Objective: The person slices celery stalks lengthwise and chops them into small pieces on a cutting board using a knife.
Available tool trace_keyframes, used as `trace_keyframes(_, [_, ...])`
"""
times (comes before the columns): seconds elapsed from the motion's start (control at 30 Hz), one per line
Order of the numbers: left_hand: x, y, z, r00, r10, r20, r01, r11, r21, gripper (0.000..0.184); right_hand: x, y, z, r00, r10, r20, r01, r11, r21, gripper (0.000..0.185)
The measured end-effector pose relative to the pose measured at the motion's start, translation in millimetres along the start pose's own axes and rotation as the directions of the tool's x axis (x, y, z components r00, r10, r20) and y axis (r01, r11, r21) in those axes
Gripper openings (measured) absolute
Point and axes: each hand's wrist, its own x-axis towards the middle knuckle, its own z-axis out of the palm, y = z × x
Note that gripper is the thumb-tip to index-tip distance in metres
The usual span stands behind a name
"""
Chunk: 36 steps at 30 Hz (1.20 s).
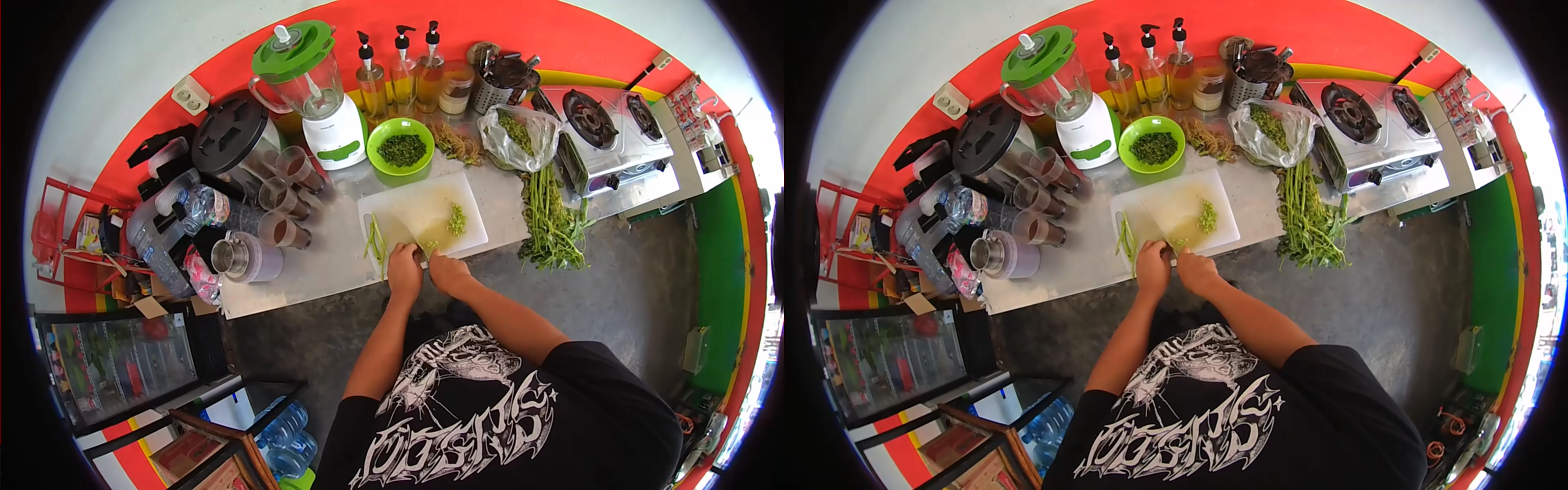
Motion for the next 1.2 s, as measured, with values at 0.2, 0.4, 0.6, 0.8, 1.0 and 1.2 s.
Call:
trace_keyframes(0.2, [-2, -3, -3, 0.999, 0.021, 0.044, -0.022, 1.000, 0.021, 0.005, 11, 2, -3, 0.999, -0.035, -0.011, 0.035, 0.999, 0.005, 0.033])
trace_keyframes(0.4, [-12, -6, -1, 0.982, 0.166, -0.089, -0.165, 0.986, 0.015, 0.011, 13, 2, 4, 0.998, 0.003, -0.055, 0.001, 0.997, 0.073, 0.034])
trace_keyframes(0.6, [-14, -14, -3, 0.968, 0.226, -0.112, -0.228, 0.974, -0.006, 0.013, 1, -5, 7, 0.999, 0.016, -0.035, -0.016, 1.000, -0.015, 0.032])
trace_keyframes(0.8, [-9, -15, -3, 0.997, 0.075, -0.035, -0.080, 0.983, -0.167, 0.011, 12, -3, 3, 0.999, -0.037, -0.037, 0.037, 0.999, 0.000, 0.033])
trace_keyframes(1.0, [-5, -14, -6, 0.999, 0.053, 0.003, -0.052, 0.989, -0.138, 0.007, 11, -4, 7, 0.999, 0.014, -0.047, -0.012, 0.999, 0.039, 0.032])
trace_keyframes(1.2, [-4, -11, -6, 0.999, 0.041, 0.010, -0.041, 0.997, -0.059, 0.008, 6, -5, 2, 1.000, -0.003, 0.019, 0.003, 1.000, -0.014, 0.032])
